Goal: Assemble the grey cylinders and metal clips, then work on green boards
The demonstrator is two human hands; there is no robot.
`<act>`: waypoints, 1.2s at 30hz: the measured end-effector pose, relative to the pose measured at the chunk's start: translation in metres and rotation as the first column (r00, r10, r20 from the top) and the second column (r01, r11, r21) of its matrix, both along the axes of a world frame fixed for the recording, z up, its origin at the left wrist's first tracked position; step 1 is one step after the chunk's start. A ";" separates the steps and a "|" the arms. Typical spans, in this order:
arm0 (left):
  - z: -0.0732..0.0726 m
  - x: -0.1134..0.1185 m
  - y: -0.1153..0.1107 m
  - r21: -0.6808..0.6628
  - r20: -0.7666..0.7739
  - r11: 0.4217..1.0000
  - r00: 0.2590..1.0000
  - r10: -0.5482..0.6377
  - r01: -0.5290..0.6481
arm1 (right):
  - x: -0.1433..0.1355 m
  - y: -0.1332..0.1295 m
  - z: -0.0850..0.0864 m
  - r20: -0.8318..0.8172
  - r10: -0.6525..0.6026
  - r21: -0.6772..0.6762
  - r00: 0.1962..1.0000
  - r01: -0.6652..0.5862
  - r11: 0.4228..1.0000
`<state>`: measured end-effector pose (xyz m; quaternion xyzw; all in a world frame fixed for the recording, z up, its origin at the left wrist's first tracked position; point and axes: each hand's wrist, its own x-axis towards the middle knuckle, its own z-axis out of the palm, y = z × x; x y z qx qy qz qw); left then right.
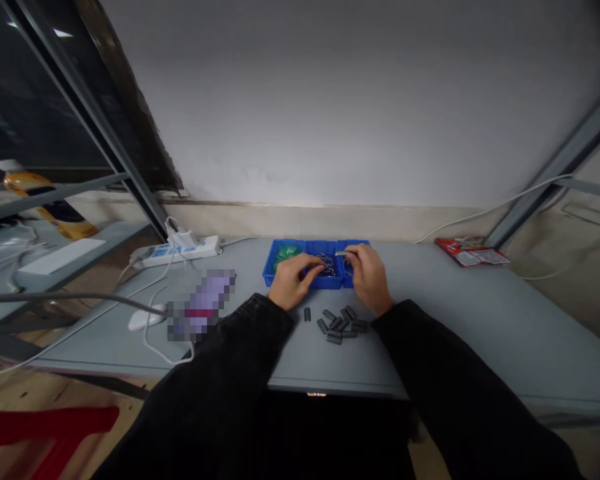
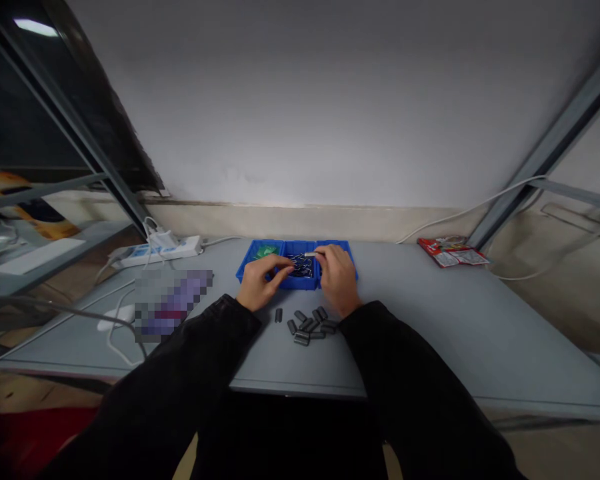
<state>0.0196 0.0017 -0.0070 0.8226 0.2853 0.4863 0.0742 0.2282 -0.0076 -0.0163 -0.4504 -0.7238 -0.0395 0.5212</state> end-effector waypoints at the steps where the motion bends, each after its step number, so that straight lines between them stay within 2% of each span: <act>1: 0.000 0.000 0.000 -0.005 -0.009 1.000 1.000 -0.004 0.004 | 0.004 0.002 0.001 -0.041 -0.047 0.011 0.998 0.048 0.999; 3: 0.001 0.001 -0.001 -0.027 -0.054 0.999 0.998 -0.033 0.031 | 0.012 0.006 0.001 -0.073 -0.140 0.010 0.987 0.141 0.990; 6: 0.001 0.002 -0.002 -0.089 -0.179 0.988 0.974 -0.139 0.124 | 0.024 0.016 -0.005 0.011 -0.239 -0.040 0.971 0.239 0.970; 9: 0.001 0.001 -0.003 -0.176 -0.331 0.956 0.901 -0.282 0.234 | 0.033 0.025 -0.016 0.132 -0.275 -0.110 0.953 0.289 0.951; 11: 0.002 -0.002 -0.003 -0.206 -0.408 0.943 0.853 -0.326 0.262 | 0.037 0.029 -0.022 0.182 -0.283 -0.150 0.942 0.311 0.939; 15: 0.004 -0.010 -0.006 -0.197 -0.445 0.947 0.837 -0.318 0.255 | 0.039 0.032 -0.026 0.171 -0.285 -0.172 0.943 0.313 0.934; 19: 0.007 -0.019 -0.011 -0.178 -0.467 0.964 0.845 -0.258 0.196 | 0.035 0.030 -0.020 0.111 -0.267 -0.168 0.957 0.283 0.944; 23: 0.008 -0.031 -0.018 -0.140 -0.547 0.982 0.817 -0.184 0.127 | 0.030 0.026 -0.014 0.088 -0.245 -0.122 0.965 0.255 0.959; 32: 0.000 -0.045 -0.024 -0.276 -0.540 0.948 0.790 -0.291 0.160 | 0.018 0.016 -0.004 0.097 -0.213 -0.112 0.972 0.223 0.968; 36: 0.004 -0.043 -0.026 -0.208 -0.484 0.967 0.845 -0.230 0.144 | 0.009 0.004 0.005 0.072 -0.129 -0.077 0.989 0.134 0.988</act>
